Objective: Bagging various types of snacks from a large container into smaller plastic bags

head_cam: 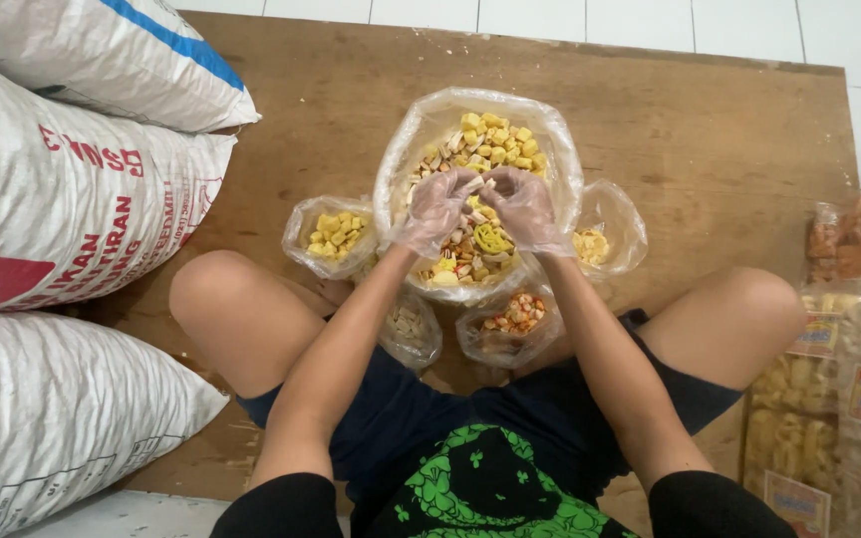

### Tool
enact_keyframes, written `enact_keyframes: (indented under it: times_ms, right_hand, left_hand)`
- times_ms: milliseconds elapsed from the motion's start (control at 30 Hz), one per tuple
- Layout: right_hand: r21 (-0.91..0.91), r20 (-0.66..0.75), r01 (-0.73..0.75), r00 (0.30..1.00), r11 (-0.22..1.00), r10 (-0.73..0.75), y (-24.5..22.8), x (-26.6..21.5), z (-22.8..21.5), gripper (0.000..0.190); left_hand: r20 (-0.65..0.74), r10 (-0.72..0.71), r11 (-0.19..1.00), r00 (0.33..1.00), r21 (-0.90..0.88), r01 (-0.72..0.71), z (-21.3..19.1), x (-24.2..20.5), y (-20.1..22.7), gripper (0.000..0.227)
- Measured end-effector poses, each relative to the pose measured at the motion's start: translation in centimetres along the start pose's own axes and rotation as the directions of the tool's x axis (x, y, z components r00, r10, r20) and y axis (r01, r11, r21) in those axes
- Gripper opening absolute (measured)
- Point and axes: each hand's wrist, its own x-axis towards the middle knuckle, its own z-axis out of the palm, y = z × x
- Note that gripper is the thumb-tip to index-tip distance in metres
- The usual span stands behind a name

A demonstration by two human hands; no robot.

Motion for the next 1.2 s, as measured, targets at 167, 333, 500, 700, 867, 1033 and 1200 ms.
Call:
enact_keyframes:
  times_ms: [167, 333, 500, 700, 867, 1033, 1200]
  right_hand:
    - [0.054, 0.063, 0.126, 0.990, 0.991, -0.129, -2.9, -1.1, -0.5, 0.027]
    - [-0.071, 0.087, 0.305, 0.950, 0.950, -0.298, -2.1, -1.4, -0.9, 0.021]
    - [-0.054, 0.081, 0.369, 0.928, 0.928, -0.364, -3.0, -2.7, -0.1, 0.019]
    - [-0.173, 0.086, 0.417, 0.909, 0.892, -0.408, -2.9, -4.8, 1.7, 0.021]
    - [-0.198, 0.168, 0.461, 0.886, 0.865, -0.433, -4.7, -6.3, 3.3, 0.020]
    - [-0.206, 0.228, 0.453, 0.884, 0.867, -0.408, -5.6, -7.1, 4.6, 0.017]
    - [-0.165, 0.306, 0.493, 0.849, 0.854, -0.431, -6.7, -8.6, 6.0, 0.017]
  left_hand:
    - [-0.023, 0.308, 0.946, 0.951, 0.108, -0.304, -0.9, -1.6, -0.1, 0.015]
    - [-0.086, 0.300, 0.954, 0.950, 0.047, -0.297, -2.1, -3.5, 1.8, 0.018]
    - [-0.151, 0.298, 0.952, 0.943, 0.123, -0.281, -3.2, -5.4, 2.9, 0.020]
    - [-0.093, 0.293, 0.944, 0.952, 0.184, -0.273, -5.2, -9.7, 6.0, 0.026]
    - [-0.009, 0.241, 0.916, 0.970, 0.332, -0.225, -8.1, -12.5, 7.2, 0.023]
    - [0.057, 0.268, 0.864, 0.962, 0.427, -0.266, -10.3, -14.1, 7.6, 0.020]
    - [0.100, 0.257, 0.857, 0.961, 0.436, -0.274, -12.8, -14.4, 6.8, 0.017]
